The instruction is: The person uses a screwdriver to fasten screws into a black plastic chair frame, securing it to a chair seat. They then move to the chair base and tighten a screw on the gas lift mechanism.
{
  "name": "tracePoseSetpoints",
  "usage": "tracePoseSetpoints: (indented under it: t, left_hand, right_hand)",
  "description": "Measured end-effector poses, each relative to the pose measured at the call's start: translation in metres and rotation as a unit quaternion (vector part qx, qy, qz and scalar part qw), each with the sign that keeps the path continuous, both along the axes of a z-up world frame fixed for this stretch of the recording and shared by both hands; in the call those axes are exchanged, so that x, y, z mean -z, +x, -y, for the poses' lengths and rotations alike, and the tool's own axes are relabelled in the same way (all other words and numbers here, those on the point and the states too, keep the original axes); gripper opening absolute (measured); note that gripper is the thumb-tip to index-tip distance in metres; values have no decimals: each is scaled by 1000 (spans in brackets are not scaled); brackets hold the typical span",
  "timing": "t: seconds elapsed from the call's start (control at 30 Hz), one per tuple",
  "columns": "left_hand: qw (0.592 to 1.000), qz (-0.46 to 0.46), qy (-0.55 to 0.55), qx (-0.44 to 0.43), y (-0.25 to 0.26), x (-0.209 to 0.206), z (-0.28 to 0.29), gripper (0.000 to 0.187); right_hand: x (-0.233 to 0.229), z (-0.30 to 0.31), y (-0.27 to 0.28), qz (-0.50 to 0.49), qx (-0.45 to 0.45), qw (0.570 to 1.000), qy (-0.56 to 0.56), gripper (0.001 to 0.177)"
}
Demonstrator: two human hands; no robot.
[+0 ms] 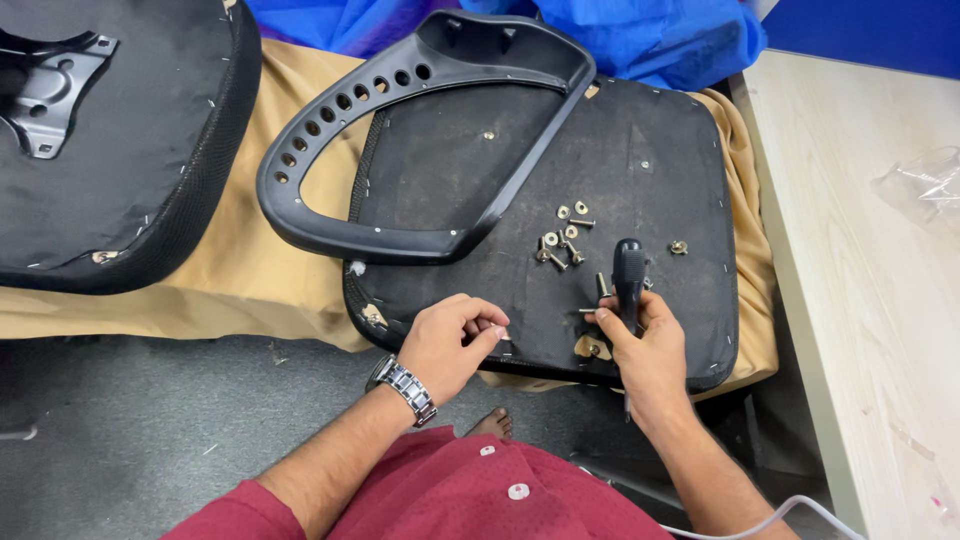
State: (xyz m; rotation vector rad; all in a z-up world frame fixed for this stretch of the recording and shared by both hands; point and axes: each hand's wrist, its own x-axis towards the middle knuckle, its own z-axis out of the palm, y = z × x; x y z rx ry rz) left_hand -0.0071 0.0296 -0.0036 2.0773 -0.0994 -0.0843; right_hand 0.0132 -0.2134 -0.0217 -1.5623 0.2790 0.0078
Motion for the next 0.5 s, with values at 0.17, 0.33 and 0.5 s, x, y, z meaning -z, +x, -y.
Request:
tracePoseSetpoints:
  t: [0.17, 0.33, 0.5]
  left_hand:
    - [980, -146, -118, -61, -17, -12, -33, 21]
    - [993, -98, -49, -46, -43, -23, -78, 23]
    - [999, 17, -34, -37, -68, -36, -135, 27]
  right_hand:
    - [-18, -28, -11, -24, 22, 999, -7, 28]
    - [-34, -108, -37, 11, -76, 994, -73, 25]
    - [-55, -197, -63, -26, -173, 982, -76, 24]
